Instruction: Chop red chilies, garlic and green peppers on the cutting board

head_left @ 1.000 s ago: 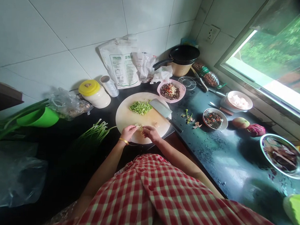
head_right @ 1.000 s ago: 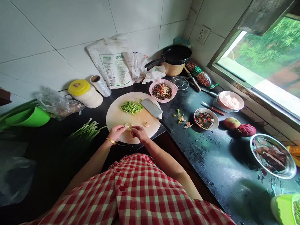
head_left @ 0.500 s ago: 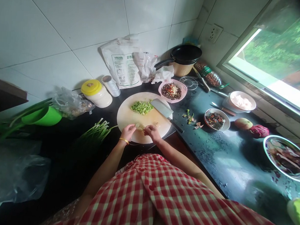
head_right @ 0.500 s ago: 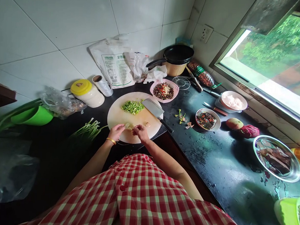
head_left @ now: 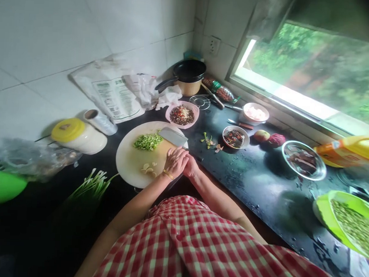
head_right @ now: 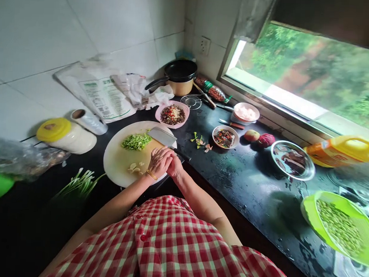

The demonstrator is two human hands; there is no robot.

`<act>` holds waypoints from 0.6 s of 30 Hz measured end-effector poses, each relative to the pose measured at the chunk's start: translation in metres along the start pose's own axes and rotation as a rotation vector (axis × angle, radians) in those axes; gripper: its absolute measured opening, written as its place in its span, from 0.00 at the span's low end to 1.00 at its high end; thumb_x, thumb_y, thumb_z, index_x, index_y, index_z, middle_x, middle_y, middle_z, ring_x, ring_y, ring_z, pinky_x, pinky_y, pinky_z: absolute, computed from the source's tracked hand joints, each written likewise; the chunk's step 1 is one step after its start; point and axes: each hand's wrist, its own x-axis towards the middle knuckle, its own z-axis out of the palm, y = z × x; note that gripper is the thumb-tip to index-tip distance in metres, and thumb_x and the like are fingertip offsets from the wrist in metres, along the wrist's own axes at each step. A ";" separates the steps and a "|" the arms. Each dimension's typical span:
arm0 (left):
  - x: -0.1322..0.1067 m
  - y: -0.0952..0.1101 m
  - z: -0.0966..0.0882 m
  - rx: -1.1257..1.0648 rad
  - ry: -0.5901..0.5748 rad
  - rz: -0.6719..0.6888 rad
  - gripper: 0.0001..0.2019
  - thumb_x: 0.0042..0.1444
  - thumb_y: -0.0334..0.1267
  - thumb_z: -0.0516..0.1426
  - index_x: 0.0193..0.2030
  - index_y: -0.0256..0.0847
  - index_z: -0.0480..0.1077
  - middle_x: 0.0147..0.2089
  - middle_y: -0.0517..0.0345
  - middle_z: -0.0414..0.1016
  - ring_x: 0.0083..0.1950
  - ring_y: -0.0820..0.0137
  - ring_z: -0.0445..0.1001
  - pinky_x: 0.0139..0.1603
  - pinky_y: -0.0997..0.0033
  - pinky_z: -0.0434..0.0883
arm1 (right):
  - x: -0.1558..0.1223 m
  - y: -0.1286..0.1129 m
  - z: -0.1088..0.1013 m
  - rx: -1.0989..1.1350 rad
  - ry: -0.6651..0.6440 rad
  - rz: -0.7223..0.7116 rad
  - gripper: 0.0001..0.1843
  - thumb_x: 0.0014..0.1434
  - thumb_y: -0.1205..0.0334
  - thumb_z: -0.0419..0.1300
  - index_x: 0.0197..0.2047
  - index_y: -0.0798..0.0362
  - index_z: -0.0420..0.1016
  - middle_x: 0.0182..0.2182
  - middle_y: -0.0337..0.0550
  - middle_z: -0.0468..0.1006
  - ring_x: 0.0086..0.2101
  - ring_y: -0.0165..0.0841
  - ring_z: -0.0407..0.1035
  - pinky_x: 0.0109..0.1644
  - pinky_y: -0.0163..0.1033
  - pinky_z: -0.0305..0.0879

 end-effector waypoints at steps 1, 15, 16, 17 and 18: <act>0.009 0.006 0.007 0.015 -0.029 0.059 0.18 0.60 0.41 0.45 0.53 0.40 0.65 0.55 0.51 0.67 0.61 0.61 0.57 0.64 0.53 0.43 | 0.001 -0.010 -0.013 -0.003 0.028 -0.023 0.12 0.53 0.51 0.52 0.32 0.52 0.65 0.32 0.44 0.73 0.39 0.35 0.68 0.39 0.39 0.68; 0.013 -0.049 0.005 0.081 0.138 -0.355 0.13 0.53 0.33 0.50 0.44 0.40 0.71 0.45 0.50 0.74 0.48 0.64 0.69 0.51 0.63 0.63 | 0.034 -0.117 -0.154 -1.461 0.600 -0.429 0.13 0.52 0.64 0.54 0.40 0.54 0.74 0.43 0.49 0.74 0.45 0.38 0.65 0.50 0.43 0.56; 0.004 -0.055 0.003 0.136 0.120 -0.414 0.13 0.53 0.34 0.51 0.43 0.40 0.71 0.44 0.51 0.74 0.47 0.63 0.70 0.50 0.63 0.64 | 0.038 -0.120 -0.156 -1.547 0.580 -0.451 0.13 0.52 0.65 0.53 0.40 0.54 0.75 0.44 0.49 0.74 0.46 0.39 0.64 0.50 0.42 0.56; -0.004 -0.059 0.002 0.189 0.089 -0.465 0.12 0.52 0.35 0.52 0.42 0.41 0.72 0.42 0.51 0.75 0.45 0.62 0.70 0.48 0.63 0.64 | 0.042 -0.122 -0.157 -1.611 0.564 -0.492 0.14 0.52 0.66 0.53 0.40 0.54 0.75 0.44 0.50 0.74 0.46 0.39 0.63 0.51 0.42 0.56; -0.010 -0.060 0.002 0.236 0.046 -0.506 0.11 0.52 0.37 0.52 0.41 0.42 0.72 0.41 0.51 0.75 0.44 0.62 0.70 0.46 0.63 0.65 | 0.044 -0.125 -0.157 -1.656 0.552 -0.540 0.14 0.53 0.67 0.51 0.40 0.55 0.75 0.44 0.50 0.74 0.46 0.39 0.63 0.50 0.42 0.56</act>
